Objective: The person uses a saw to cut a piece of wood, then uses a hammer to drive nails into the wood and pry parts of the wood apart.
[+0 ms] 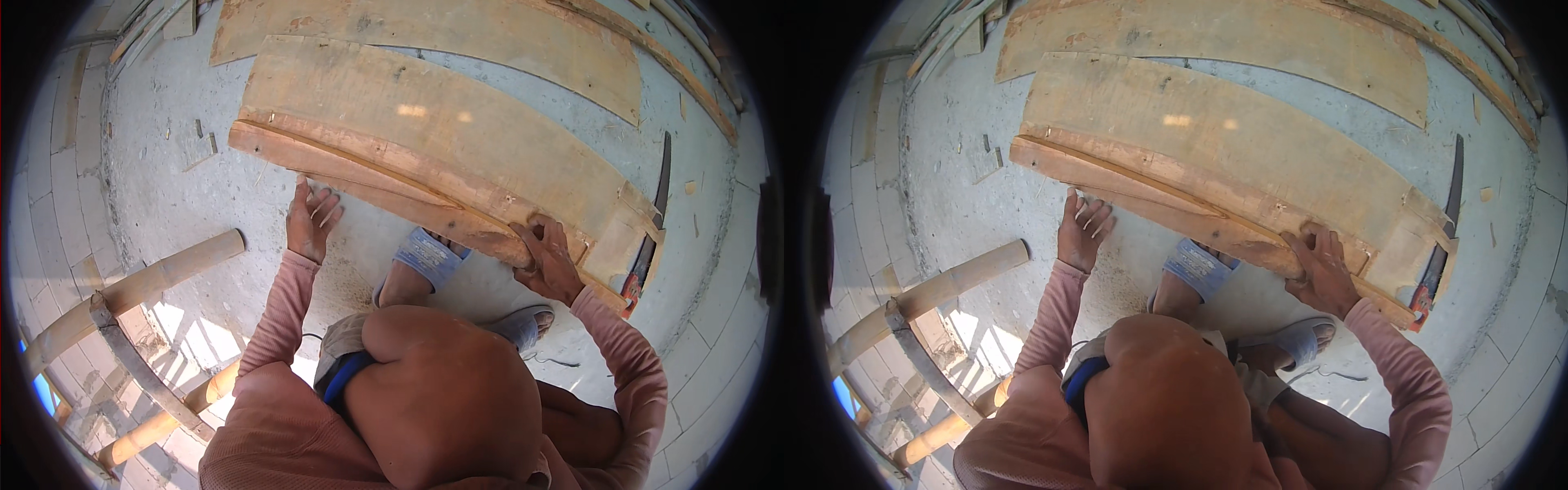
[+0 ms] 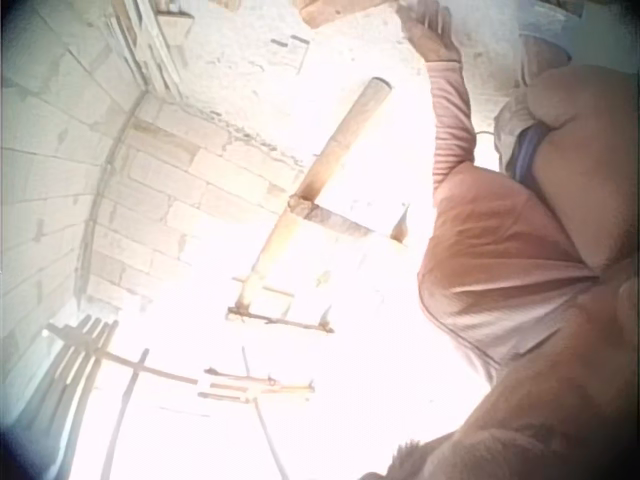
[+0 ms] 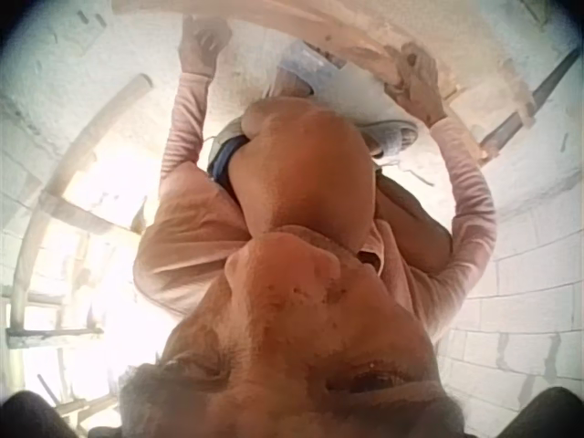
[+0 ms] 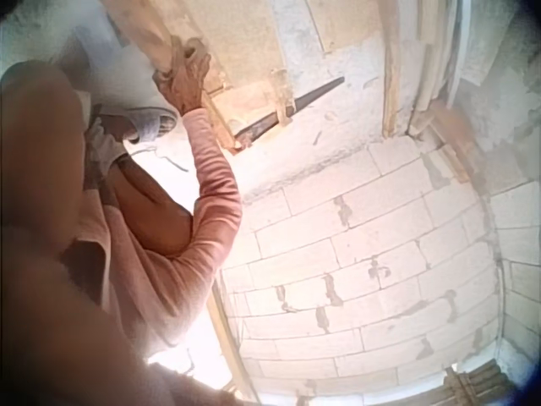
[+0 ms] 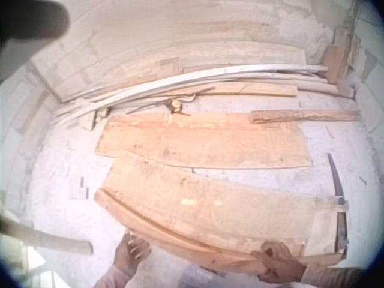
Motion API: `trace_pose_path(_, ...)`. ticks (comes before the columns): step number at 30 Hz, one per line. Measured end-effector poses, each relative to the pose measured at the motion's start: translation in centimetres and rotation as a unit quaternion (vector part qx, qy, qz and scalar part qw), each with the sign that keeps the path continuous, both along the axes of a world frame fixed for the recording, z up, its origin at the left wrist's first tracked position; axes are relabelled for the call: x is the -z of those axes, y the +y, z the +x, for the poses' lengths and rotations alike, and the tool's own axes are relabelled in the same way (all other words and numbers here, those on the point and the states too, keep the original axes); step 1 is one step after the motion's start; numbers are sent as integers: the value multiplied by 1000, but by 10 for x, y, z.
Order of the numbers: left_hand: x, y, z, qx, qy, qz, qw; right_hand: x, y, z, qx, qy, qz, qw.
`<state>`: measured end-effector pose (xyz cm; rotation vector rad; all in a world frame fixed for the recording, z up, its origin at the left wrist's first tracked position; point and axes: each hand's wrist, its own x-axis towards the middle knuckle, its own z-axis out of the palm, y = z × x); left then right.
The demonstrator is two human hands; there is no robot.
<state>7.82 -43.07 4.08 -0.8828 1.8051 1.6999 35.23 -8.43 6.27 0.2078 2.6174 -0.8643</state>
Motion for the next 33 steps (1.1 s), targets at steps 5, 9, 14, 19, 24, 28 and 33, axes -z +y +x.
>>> trace_pose_path(5,15,32,-5,17,-100,164,981,-5,-1,-3,23,-66,-31,997)
trace_pose_path(9,17,52,-3,33,-97,176,979,11,0,23,29,4,21,999)
trace_pose_path(14,25,39,6,54,-47,243,967,7,-7,29,40,72,42,996)
trace_pose_path(19,25,51,16,65,-11,236,970,17,-27,47,92,125,59,986)
trace_pose_path(24,26,50,14,56,-23,256,965,27,-39,40,100,136,45,985)
trace_pose_path(28,23,51,13,78,-38,271,959,29,-41,33,105,179,51,977)
trace_pose_path(33,31,54,20,97,-11,282,954,31,-35,29,95,157,33,983)
